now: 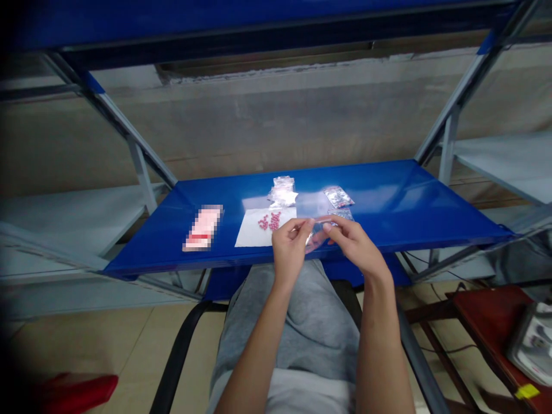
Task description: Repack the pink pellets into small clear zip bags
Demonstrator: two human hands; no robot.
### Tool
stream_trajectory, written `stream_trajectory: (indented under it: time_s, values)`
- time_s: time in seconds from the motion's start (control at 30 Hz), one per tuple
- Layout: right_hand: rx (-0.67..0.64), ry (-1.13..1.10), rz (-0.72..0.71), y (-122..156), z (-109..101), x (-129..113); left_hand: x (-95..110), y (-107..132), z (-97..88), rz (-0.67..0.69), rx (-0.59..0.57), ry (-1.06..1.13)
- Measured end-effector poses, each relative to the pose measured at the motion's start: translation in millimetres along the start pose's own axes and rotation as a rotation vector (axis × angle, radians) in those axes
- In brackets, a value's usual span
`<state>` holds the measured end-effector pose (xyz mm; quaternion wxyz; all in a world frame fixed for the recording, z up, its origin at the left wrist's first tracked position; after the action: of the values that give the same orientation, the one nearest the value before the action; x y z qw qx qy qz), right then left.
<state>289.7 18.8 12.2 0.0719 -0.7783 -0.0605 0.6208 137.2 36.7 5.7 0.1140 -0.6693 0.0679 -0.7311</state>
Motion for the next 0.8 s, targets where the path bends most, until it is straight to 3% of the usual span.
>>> stream_trajectory:
  time_s: [0.13, 0.3, 0.43, 0.57, 0.7, 0.8]
  values:
    - [-0.034, -0.083, 0.127, 5, -8, 15, -8, -9, 16.8, -0.045, -0.008, 0.008]
    - [0.268, -0.064, 0.13, 5, -46, 36, -33, -35, 51.1, -0.078, -0.256, -0.072]
    - [0.507, 0.042, 0.22, -4, -92, 66, -51, -80, 82.3, 0.087, -0.277, -0.372]
    - [0.588, 0.225, 0.415, -25, -123, 97, -66, -107, 123.0, 0.281, -0.549, -0.713]
    - [0.576, 0.573, 0.485, -41, -128, 101, -71, -105, 136.3, 0.402, -0.786, -0.913]
    - [0.578, 0.848, 0.455, -36, -118, 87, -67, -97, 133.2, 0.474, -0.862, -0.986]
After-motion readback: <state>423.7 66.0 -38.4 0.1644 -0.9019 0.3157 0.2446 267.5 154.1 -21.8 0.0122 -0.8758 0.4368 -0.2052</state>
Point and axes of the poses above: each hand's wrist, its own y-axis away from the middle knuckle, its own z-axis out of the palm, x = y × z, the point moved 6 cm from there along -y, towards the middle knuckle, and after that the axes turned 2 degrees about x, right-handed, at the moved point
